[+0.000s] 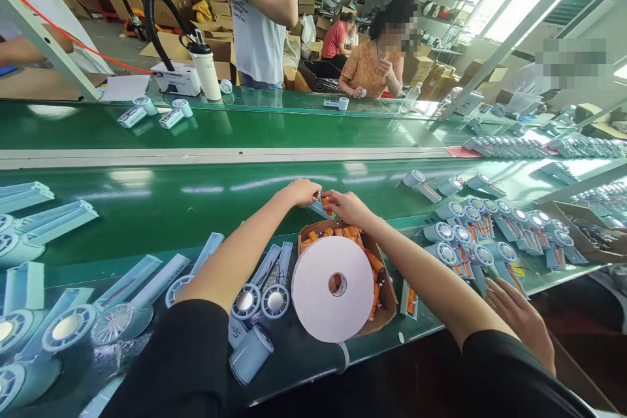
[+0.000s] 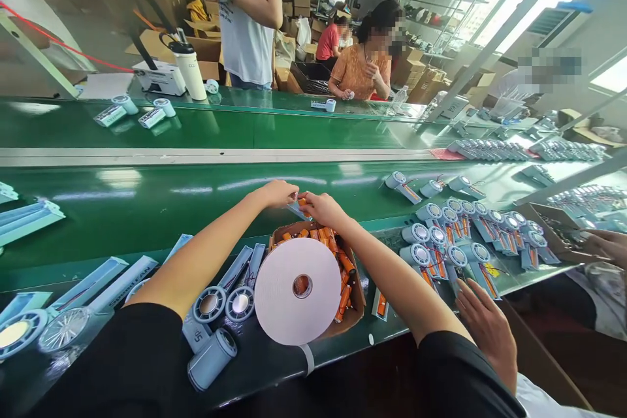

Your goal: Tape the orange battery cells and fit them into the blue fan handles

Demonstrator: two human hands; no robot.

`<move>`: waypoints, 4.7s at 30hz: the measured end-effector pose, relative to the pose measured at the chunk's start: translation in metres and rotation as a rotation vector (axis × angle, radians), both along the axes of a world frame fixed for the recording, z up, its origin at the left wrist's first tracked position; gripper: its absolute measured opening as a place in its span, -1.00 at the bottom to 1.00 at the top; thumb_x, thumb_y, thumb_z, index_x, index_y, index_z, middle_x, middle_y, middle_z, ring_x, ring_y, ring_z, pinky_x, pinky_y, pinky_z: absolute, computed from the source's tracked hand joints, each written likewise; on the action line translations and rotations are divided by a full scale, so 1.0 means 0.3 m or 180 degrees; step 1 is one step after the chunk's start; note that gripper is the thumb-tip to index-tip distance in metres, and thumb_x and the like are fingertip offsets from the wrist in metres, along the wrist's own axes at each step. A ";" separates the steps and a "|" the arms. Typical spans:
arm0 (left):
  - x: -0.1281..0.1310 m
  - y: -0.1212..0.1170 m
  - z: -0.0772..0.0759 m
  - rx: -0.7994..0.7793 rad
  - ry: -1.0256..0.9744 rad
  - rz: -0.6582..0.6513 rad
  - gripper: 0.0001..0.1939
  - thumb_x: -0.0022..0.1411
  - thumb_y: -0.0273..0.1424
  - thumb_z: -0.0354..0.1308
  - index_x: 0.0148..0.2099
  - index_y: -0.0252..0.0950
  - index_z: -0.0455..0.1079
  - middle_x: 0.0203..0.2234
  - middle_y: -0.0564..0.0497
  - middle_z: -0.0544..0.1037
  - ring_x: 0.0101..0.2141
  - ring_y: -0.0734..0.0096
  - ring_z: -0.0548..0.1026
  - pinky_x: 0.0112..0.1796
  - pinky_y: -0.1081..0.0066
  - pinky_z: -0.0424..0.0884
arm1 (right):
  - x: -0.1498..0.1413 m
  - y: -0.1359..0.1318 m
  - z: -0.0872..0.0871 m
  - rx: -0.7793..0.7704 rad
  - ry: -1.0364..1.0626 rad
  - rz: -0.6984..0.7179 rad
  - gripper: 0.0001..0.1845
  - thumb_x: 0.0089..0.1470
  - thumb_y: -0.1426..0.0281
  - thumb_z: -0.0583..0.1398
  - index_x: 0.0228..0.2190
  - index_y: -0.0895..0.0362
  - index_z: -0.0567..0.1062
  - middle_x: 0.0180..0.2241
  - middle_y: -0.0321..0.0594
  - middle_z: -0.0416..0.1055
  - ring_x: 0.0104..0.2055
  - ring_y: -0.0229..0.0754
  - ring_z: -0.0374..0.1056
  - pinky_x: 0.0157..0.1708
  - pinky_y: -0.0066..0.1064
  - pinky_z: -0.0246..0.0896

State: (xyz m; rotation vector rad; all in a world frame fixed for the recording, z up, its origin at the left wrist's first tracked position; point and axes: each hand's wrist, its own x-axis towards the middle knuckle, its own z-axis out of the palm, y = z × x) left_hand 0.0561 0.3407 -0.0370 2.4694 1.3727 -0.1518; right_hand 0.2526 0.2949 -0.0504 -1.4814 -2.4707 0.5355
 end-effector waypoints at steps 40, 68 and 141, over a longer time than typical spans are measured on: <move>-0.211 -0.904 0.049 0.1746 -0.0953 -0.0765 -0.21 0.19 -0.38 0.40 0.43 -0.16 0.27 0.21 -0.19 0.51 0.33 -0.29 0.25 0.29 -0.25 0.34 | 0.021 -1.058 -0.036 -0.1904 0.2491 -0.0383 -0.54 0.27 0.03 0.24 -0.36 0.16 0.65 -0.60 -0.32 0.42 -0.57 -0.31 0.22 -0.51 -0.47 0.11; -0.299 -1.131 -0.091 0.2504 -0.1337 0.0538 -0.18 0.29 -0.51 0.18 0.52 -0.10 0.05 0.10 -0.20 0.47 0.21 -0.18 0.30 0.20 -0.16 0.38 | -0.042 -0.782 0.125 -0.1046 0.4449 -0.1037 -0.28 0.00 0.04 0.46 0.12 0.03 0.45 0.00 -0.14 0.63 -0.06 -0.08 0.59 0.04 -0.18 0.52; -0.091 -0.116 0.090 0.0591 0.0358 0.0090 -0.73 0.23 -0.31 0.33 -0.06 -0.28 0.67 -0.09 -0.25 0.69 0.03 0.09 0.58 0.00 0.35 0.47 | 0.247 -0.480 0.134 0.0316 0.4246 -0.1453 -0.37 -0.10 0.21 0.55 -0.02 -0.04 0.48 -0.22 -0.20 0.72 -0.13 -0.03 0.67 -0.15 -0.20 0.60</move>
